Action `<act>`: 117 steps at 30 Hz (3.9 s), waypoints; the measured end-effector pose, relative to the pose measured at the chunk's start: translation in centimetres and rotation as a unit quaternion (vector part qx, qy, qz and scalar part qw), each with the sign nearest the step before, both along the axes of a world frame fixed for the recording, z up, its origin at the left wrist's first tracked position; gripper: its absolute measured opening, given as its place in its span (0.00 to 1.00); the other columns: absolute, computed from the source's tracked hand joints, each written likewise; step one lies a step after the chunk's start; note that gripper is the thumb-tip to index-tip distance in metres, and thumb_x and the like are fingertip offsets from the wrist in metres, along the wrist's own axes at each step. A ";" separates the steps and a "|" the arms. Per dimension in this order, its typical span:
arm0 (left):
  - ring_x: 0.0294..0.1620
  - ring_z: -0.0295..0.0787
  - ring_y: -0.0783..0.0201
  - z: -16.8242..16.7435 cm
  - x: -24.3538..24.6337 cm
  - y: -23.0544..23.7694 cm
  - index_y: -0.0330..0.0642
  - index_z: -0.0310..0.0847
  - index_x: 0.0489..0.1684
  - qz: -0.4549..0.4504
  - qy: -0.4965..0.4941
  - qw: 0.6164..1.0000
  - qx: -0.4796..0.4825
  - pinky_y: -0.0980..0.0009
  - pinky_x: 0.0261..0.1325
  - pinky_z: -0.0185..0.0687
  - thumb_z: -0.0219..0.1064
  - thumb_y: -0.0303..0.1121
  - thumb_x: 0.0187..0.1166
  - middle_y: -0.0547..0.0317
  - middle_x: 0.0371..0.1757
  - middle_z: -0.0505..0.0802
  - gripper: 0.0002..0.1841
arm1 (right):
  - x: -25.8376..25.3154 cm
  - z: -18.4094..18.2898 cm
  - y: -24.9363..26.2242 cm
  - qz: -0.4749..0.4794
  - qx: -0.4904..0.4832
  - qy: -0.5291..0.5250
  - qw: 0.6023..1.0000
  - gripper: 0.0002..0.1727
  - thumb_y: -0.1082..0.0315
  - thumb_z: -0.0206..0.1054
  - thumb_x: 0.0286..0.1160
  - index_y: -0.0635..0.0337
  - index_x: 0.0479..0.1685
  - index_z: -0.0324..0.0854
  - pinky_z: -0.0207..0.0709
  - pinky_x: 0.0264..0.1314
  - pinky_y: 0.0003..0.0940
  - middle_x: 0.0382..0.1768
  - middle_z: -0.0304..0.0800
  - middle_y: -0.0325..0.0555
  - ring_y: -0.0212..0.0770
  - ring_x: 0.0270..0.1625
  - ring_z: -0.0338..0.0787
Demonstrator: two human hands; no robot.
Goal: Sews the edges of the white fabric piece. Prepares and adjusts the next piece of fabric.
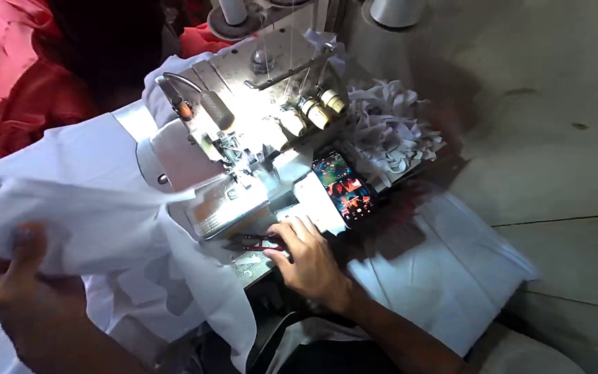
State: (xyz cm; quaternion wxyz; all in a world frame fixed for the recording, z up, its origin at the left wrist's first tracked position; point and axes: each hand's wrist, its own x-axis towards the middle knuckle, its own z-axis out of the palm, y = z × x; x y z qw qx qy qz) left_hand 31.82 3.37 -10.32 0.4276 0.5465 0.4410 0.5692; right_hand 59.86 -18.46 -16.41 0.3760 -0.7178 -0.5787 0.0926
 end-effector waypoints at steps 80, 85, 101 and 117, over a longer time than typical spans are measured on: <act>0.43 0.93 0.75 -1.8 -0.3 -8.4 0.48 0.82 0.50 0.070 -0.139 0.983 0.097 0.71 0.51 0.92 0.69 0.29 0.77 0.74 0.40 0.95 0.08 | 0.7 10.3 4.9 0.209 -0.186 0.428 0.859 0.20 0.59 0.40 0.95 0.52 0.46 0.80 0.58 0.16 0.13 0.19 0.72 0.24 0.18 0.15 0.64; 0.42 0.93 0.76 -1.0 -1.3 -8.3 0.49 0.78 0.55 0.056 -0.142 0.987 0.055 0.72 0.52 0.91 0.65 0.34 0.80 0.75 0.40 0.94 0.09 | 2.6 6.7 2.1 0.241 -0.163 0.103 0.951 0.21 0.50 0.48 0.91 0.51 0.57 0.84 0.78 0.41 0.28 0.39 0.85 0.34 0.27 0.38 0.83; 0.50 0.91 0.72 3.1 -0.9 -6.7 0.49 0.83 0.58 0.032 -0.070 0.992 0.095 0.67 0.57 0.90 0.67 0.39 0.84 0.69 0.50 0.93 0.11 | 1.2 2.5 1.0 0.035 -0.107 -0.233 0.966 0.24 0.64 0.76 0.70 0.67 0.63 0.83 0.85 0.35 0.62 0.69 0.80 0.73 0.71 0.47 0.92; 0.58 0.88 0.71 7.8 -1.2 -1.9 0.41 0.79 0.66 -0.027 0.145 0.944 0.295 0.73 0.61 0.85 0.65 0.33 0.85 0.65 0.58 0.90 0.15 | -10.1 5.4 1.4 0.098 0.008 0.130 0.987 0.23 0.49 0.76 0.70 0.60 0.50 0.88 0.87 0.40 0.44 0.35 0.92 0.44 0.43 0.39 0.92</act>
